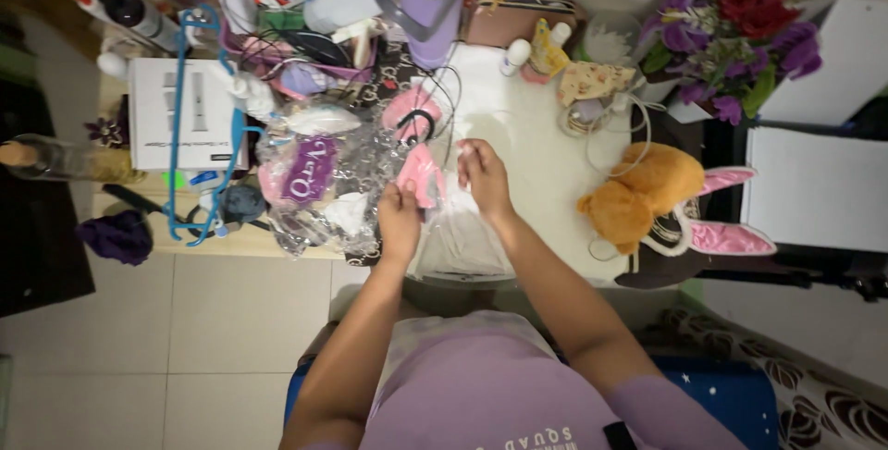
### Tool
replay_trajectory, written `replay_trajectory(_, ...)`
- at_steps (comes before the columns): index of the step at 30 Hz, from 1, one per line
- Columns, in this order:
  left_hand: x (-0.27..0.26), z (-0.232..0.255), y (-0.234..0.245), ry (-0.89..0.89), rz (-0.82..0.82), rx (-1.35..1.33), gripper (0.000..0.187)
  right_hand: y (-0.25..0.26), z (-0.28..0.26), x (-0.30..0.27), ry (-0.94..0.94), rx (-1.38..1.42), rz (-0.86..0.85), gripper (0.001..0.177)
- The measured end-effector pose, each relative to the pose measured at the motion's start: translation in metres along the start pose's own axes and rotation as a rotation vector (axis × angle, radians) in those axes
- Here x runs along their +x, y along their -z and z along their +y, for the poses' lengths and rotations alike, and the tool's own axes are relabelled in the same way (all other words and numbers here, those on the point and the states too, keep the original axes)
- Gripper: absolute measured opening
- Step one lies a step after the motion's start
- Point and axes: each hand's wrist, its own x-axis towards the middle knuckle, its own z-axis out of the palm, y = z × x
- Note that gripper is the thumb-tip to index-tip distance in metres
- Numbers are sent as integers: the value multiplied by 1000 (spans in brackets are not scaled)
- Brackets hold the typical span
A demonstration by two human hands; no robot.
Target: The person organizes items on a cluttered table, handling a white cable, a pink pouch, and a black hanger. They move items aside, coil the cable, and place the hanger on a door handle.
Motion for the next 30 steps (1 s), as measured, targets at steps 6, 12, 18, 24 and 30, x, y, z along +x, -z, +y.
replay_trajectory(6, 6, 13, 15, -89, 51, 71, 31, -52, 21, 126, 558, -814, -125, 25)
replay_trajectory(12, 4, 23, 20, -141, 12, -133, 19, -84, 30, 153, 441, -1322, 116, 65)
replay_trajectory(18, 9, 13, 20, 44, -195, -485, 27, -70, 15, 164, 119, -1167, -76, 71)
replay_trajectory(24, 18, 2, 24, 79, -163, -425, 21, -40, -35, 123, 284, -821, 26, 25)
replay_trajectory(30, 42, 21, 20, 20, 26, -393, 16, -7, -73, 44, 7, -468, 231, 31)
